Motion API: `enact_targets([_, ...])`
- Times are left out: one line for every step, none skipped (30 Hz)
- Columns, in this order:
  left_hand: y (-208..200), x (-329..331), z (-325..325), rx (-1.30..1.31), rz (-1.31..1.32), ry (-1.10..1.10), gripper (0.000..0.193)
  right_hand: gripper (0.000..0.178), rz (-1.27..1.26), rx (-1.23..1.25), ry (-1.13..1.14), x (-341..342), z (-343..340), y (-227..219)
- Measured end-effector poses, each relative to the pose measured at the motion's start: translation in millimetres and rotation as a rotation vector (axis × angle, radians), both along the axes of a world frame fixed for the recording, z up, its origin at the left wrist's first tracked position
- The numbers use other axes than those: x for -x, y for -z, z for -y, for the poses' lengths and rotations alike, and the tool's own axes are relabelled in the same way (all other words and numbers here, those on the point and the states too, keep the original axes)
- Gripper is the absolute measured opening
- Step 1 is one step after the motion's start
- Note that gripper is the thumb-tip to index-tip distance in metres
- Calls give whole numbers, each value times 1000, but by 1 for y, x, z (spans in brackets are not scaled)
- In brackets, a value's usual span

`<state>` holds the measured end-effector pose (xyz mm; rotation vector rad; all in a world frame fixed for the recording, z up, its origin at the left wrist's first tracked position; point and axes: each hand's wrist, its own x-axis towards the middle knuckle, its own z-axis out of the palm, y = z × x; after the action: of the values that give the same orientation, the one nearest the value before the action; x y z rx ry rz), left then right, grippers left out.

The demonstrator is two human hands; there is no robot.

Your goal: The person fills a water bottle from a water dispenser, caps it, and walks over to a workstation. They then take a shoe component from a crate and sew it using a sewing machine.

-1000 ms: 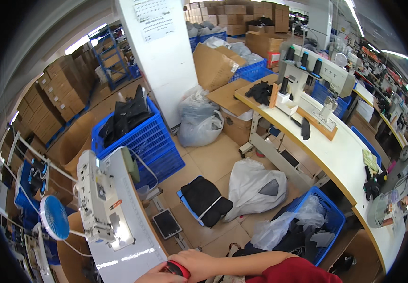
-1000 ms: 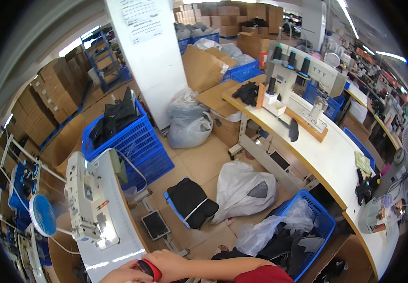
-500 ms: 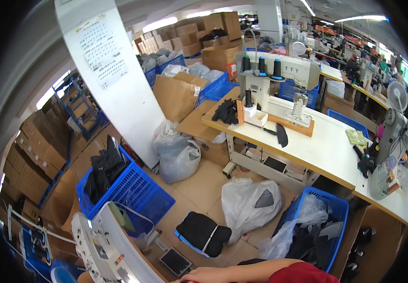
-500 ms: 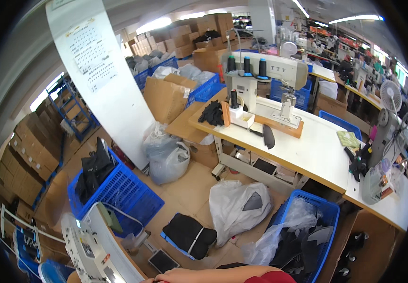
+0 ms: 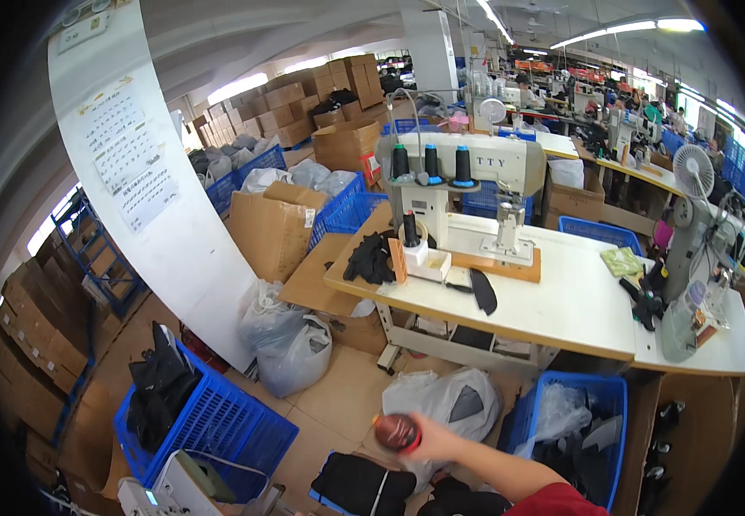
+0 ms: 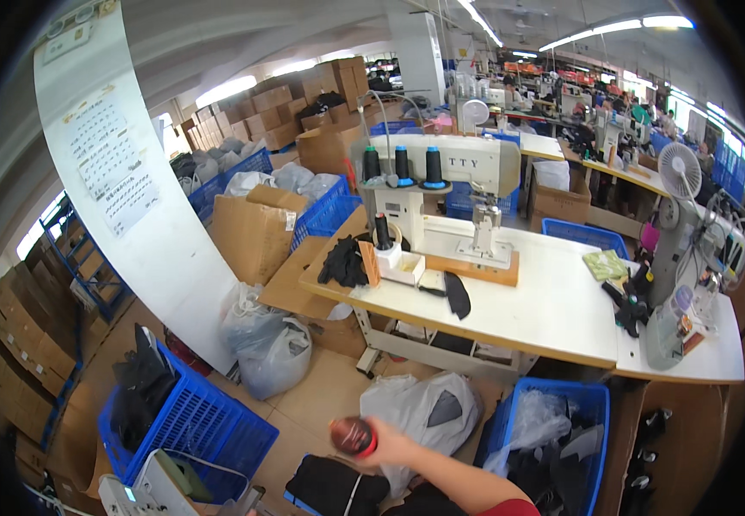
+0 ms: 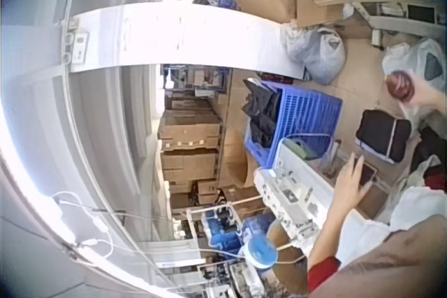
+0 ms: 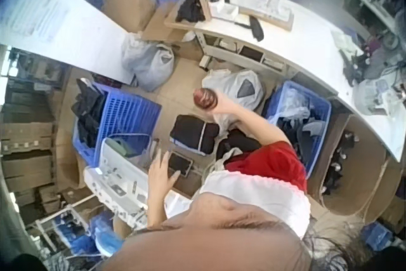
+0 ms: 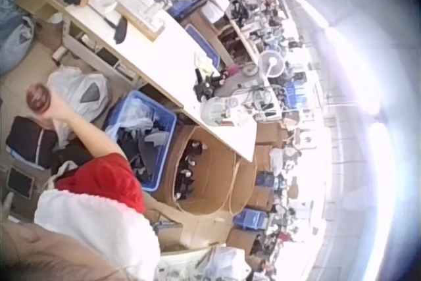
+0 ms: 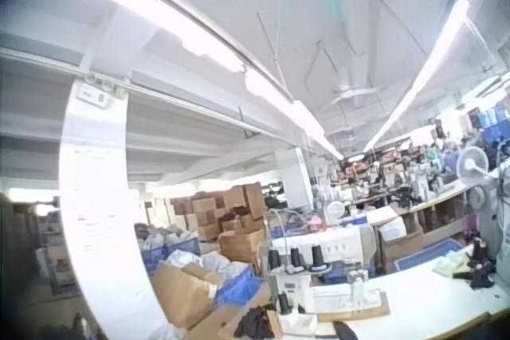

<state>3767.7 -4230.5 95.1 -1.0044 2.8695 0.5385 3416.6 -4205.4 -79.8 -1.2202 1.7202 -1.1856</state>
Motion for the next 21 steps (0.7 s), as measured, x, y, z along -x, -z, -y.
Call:
enact_targets([14, -4, 6, -26, 7, -41, 77, 90, -62, -35, 129, 34, 19, 10])
enact_targets([32, -11, 9, -50, 15, -93, 71, 91, 25, -26, 234, 66, 39, 8])
enact_targets([52, -17, 9, -128, 67, -197, 68, 92, 115, -21, 342, 98, 58, 6])
enact_targets([68, -25, 5, -208, 123, -312, 64, 87, 132, 30, 472, 125, 80, 12])
enact_targets([75, -25, 0, -244, 98, -376, 57, 82, 145, 82, 611, 155, 103, 21])
enact_targets([78, -21, -3, -434, 168, -579, 56, 82, -18, 180, 691, 191, 124, 39])
enact_targets([72, -8, -11, -512, 237, -724, 56, 82, -182, 274, 760, 223, 144, 56])
enact_targets([68, 3, -17, -589, 304, -883, 56, 82, -166, 282, 793, 249, 163, 59])
enact_targets([82, 6, -8, -604, 311, -903, 56, 82, -154, 280, 827, 269, 183, 57])
enact_targets([95, 9, -6, -630, 320, -924, 56, 81, -111, 288, 871, 286, 199, 57])
enact_targets([107, 3, -15, -651, 322, -971, 56, 81, -55, 301, 892, 288, 220, 49])
enact_targets([125, -6, -17, -665, 323, -993, 55, 81, -28, 254, 898, 303, 232, 51])
enact_targets([142, -17, -24, -679, 323, -1013, 55, 83, -82, 303, 920, 317, 245, 67])
enact_targets([164, -32, -34, -690, 317, -1046, 55, 83, -95, 262, 924, 322, 257, 75])
enact_targets([187, -47, -40, -698, 312, -1069, 55, 84, -111, 222, 936, 332, 265, 84])
enact_targets([208, -63, -51, -707, 306, -1092, 55, 85, -107, 248, 959, 340, 268, 92])
enact_targets([230, -78, -60, -717, 298, -1115, 55, 86, -104, 275, 981, 346, 271, 103])
enact_targets([246, -88, -70, -730, 293, -1142, 55, 86, -85, 280, 1002, 349, 273, 109])
enact_targets([261, -96, -83, -744, 288, -1169, 55, 77, -117, 299, 1031, 351, 277, 116])
enact_targets([275, -103, -101, -760, 279, -1207, 55, 78, -83, 297, 999, 348, 282, 116])
enact_targets([279, -105, -116, -777, 274, -1240, 55, 78, -51, 291, 971, 344, 284, 116])
